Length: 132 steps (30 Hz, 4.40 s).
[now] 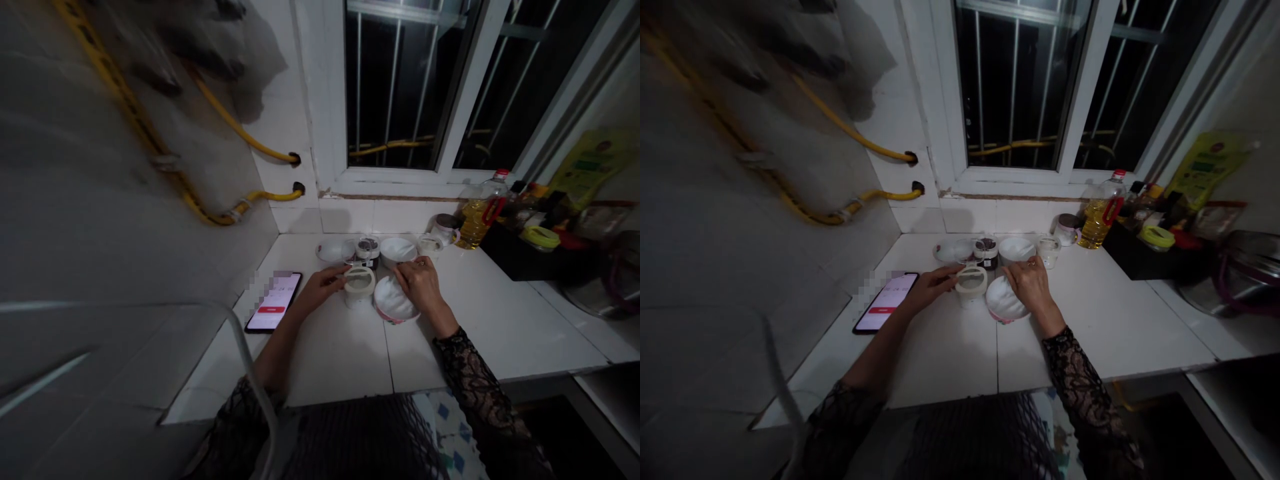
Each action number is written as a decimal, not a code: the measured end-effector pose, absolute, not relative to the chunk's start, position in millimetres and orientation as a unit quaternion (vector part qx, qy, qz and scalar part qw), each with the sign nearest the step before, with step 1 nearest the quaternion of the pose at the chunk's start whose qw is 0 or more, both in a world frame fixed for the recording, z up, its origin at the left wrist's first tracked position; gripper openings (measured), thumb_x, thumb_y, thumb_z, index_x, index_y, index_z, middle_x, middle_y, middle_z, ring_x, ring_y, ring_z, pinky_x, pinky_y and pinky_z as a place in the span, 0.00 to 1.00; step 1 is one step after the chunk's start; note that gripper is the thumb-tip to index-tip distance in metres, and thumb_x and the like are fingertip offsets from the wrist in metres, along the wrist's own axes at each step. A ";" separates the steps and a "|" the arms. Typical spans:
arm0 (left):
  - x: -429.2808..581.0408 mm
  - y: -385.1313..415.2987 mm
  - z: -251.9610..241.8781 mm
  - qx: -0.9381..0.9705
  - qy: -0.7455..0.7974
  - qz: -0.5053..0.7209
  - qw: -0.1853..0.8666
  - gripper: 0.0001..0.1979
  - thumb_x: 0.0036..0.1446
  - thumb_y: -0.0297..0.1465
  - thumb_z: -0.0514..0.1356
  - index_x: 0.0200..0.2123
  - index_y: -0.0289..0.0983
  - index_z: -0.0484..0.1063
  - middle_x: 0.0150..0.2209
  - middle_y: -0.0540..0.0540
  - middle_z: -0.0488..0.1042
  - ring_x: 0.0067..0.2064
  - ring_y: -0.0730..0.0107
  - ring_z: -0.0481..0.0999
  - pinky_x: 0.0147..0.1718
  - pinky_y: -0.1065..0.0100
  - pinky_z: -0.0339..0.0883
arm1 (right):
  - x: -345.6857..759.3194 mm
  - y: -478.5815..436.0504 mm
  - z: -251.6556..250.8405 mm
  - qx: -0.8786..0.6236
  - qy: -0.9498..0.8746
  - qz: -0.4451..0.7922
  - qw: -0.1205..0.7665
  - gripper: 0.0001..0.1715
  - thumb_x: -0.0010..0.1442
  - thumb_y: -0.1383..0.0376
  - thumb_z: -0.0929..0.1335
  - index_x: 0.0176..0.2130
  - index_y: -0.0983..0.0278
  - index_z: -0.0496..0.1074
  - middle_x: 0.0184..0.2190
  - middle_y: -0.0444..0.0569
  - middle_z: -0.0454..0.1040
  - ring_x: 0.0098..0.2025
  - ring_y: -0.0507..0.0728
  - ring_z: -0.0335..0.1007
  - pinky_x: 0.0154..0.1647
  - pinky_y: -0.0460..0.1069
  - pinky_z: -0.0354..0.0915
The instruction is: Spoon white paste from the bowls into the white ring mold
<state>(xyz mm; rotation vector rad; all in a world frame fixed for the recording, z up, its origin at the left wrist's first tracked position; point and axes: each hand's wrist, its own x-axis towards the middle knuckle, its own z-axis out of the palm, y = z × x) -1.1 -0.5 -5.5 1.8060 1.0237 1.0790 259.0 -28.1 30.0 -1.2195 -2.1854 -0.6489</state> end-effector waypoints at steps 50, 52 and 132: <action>-1.3 0.6 -6.3 0.713 0.396 0.428 0.389 0.23 0.53 0.41 0.60 0.49 0.36 0.75 0.47 0.41 0.78 0.35 0.67 0.76 0.32 0.68 0.71 | 275.2 -19.0 26.3 -0.638 -0.613 0.193 0.425 0.23 0.51 0.54 0.63 0.12 0.64 0.65 0.10 0.43 0.62 0.16 0.49 0.55 0.19 0.45 0.48; -1.0 0.4 -6.2 0.713 0.399 0.426 0.389 0.24 0.53 0.42 0.60 0.49 0.35 0.75 0.47 0.40 0.78 0.35 0.66 0.76 0.32 0.68 0.71 | 277.2 -18.6 27.0 -0.636 -0.597 0.217 0.438 0.23 0.49 0.55 0.64 0.11 0.63 0.63 0.08 0.42 0.59 0.15 0.48 0.53 0.17 0.45 0.46; 0.0 0.2 -4.5 0.712 0.404 0.425 0.387 0.24 0.53 0.40 0.60 0.50 0.34 0.75 0.47 0.39 0.77 0.34 0.67 0.77 0.33 0.67 0.72 | 268.2 -15.9 34.7 -0.582 -0.578 0.248 0.515 0.29 0.52 0.46 0.63 0.12 0.61 0.57 0.09 0.39 0.53 0.14 0.47 0.46 0.17 0.46 0.46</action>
